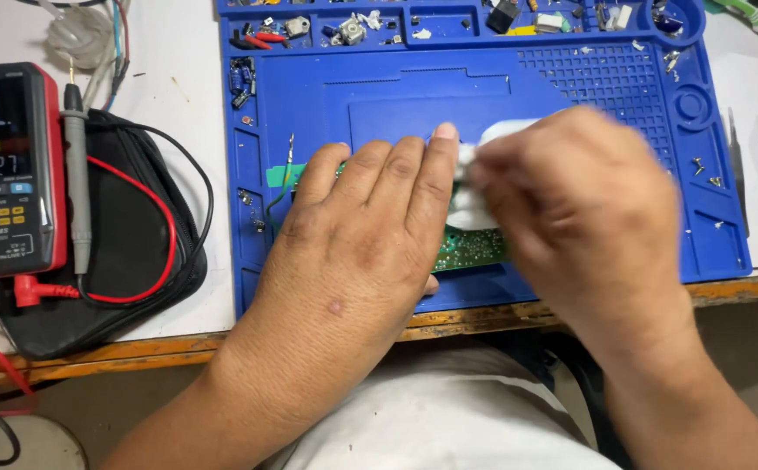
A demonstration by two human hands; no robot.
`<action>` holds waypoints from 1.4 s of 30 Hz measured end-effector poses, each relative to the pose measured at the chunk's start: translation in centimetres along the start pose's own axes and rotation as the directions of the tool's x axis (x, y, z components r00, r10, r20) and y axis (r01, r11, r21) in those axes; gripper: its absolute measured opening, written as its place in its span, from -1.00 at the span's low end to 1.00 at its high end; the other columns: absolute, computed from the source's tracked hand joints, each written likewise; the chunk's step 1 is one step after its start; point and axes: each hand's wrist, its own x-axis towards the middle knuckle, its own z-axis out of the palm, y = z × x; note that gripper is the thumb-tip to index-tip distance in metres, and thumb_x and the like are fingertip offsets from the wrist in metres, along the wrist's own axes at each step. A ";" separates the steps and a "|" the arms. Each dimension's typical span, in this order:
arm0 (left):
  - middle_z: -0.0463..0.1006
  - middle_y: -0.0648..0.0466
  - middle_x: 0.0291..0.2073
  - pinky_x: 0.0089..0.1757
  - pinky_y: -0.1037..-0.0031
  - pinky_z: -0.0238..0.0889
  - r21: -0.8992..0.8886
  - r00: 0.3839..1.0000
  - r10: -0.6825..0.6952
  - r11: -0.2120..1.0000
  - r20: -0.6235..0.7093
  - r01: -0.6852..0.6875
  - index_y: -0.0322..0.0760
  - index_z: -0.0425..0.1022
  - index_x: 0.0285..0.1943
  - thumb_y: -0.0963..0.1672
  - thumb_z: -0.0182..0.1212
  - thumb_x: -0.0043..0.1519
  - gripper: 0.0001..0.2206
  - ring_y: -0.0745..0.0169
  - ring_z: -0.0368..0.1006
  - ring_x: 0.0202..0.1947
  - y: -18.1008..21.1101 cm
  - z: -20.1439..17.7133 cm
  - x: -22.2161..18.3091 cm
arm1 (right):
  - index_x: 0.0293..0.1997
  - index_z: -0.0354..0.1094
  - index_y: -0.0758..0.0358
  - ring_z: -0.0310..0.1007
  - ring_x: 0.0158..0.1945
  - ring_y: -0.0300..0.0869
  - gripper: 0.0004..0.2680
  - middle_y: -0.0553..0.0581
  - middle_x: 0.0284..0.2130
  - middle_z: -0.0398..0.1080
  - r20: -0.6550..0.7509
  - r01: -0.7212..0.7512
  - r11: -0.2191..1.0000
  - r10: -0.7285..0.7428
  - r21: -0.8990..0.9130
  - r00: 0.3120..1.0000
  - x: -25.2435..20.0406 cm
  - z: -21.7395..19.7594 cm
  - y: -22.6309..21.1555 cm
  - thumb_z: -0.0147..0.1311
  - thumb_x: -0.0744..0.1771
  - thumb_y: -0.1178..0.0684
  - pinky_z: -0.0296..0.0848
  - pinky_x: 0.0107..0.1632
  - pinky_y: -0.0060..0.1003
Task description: Repairing a circuit board by cleaning it with a cloth, soldering components, and brushing off debris.
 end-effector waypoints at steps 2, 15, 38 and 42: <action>0.60 0.01 0.33 0.32 0.16 0.30 -0.074 1.000 -0.010 0.997 -0.016 0.009 -0.42 0.22 0.82 0.18 0.65 0.08 0.15 0.02 0.52 0.23 0.0 0.0 0.0 | 0.14 0.61 0.22 0.52 -0.14 0.11 -0.93 0.16 -0.15 0.51 0.065 0.021 0.999 -0.019 -0.032 0.998 0.0 0.2 0.0 0.41 0.55 0.23 0.46 -0.03 0.05; 0.63 -0.04 0.35 0.30 0.13 0.31 -0.181 0.999 -0.042 0.983 -0.032 0.035 -0.47 0.16 0.81 0.16 0.80 -0.03 0.26 -0.03 0.53 0.24 -0.1 0.1 -0.3 | 0.10 0.71 0.33 0.59 -0.06 0.13 -0.95 0.24 -0.08 0.65 0.008 0.025 0.999 -0.025 -0.020 1.000 -0.4 -0.6 -0.5 0.51 0.58 0.26 0.48 0.08 0.04; 0.76 -0.05 0.43 0.34 0.07 0.48 -0.106 0.970 -0.003 0.994 -0.244 -0.023 -0.25 0.44 0.68 -0.13 0.12 0.71 -0.64 0.03 0.71 0.34 0.2 -0.8 -2.3 | 0.50 0.46 0.46 0.63 0.08 -0.18 -0.62 0.27 0.12 0.65 0.067 -0.571 0.651 0.628 0.500 0.775 -9.8 0.0 1.0 0.26 0.47 0.13 0.55 0.21 -0.37; 0.72 -0.06 0.46 0.37 0.04 0.40 -0.152 0.976 -0.003 0.988 -0.217 -0.031 -0.26 0.44 0.69 0.02 0.13 0.67 -0.53 -0.03 0.67 0.37 0.6 -1.6 -3.3 | 0.42 0.50 0.59 0.69 0.10 -0.07 -0.62 0.38 0.16 0.66 -0.033 -0.453 0.705 0.558 0.546 0.829 -12.4 0.4 1.9 0.30 0.43 0.15 0.64 0.27 -0.30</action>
